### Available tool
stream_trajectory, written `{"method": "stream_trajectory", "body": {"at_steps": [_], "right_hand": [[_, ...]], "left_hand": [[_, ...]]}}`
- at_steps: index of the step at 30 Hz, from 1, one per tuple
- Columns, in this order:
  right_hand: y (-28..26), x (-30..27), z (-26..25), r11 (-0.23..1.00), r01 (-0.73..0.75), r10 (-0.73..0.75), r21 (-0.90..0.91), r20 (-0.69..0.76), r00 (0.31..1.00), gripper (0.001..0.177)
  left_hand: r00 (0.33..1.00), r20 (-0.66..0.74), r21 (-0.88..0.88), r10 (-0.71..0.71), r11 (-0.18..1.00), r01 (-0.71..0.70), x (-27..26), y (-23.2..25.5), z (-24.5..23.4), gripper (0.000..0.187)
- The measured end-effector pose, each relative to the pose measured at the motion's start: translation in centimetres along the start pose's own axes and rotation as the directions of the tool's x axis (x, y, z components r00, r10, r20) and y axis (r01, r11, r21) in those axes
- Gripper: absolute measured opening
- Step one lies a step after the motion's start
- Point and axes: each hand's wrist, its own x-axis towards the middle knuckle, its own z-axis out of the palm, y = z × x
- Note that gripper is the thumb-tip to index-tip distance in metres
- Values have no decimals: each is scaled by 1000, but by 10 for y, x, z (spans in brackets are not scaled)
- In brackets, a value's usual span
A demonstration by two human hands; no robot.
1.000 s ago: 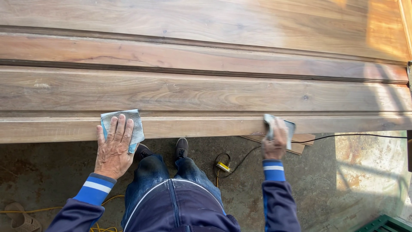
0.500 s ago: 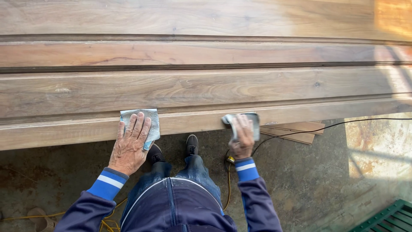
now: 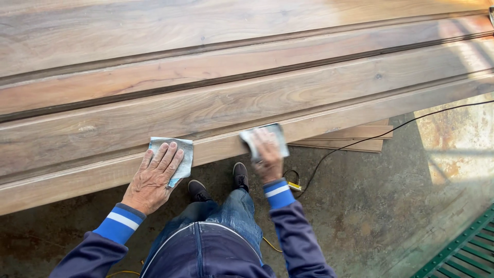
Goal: Sanding the surface of a large wooden door using sandpaper.
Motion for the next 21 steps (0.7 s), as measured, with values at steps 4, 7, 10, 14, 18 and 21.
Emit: {"method": "stream_trajectory", "body": {"at_steps": [4,7,10,14,18,21], "right_hand": [[99,47,-71,955,-118,29,-272,-311,950,30],[37,44,-31,774,-586,549,-240,-208,810,14],[-81,17,15,985,43,-70,-165,-166,984,53],[-87,24,-19,973,221,-226,71,75,971,62],[26,30,-95,980,82,-83,-179,-1,997,43],[-4,36,-105,984,107,-102,-142,39,994,54]], "left_hand": [[999,-40,-14,6,1000,-7,-11,-20,3,75],[996,-85,-33,7,999,-9,-10,-18,5,75],[999,-4,-7,-42,999,42,-10,-15,3,77],[990,-130,-68,-56,997,48,-22,-33,9,75],[886,-231,-146,-402,915,377,-83,-94,26,75],[697,-274,-250,-662,749,613,-135,-136,38,70]]}}
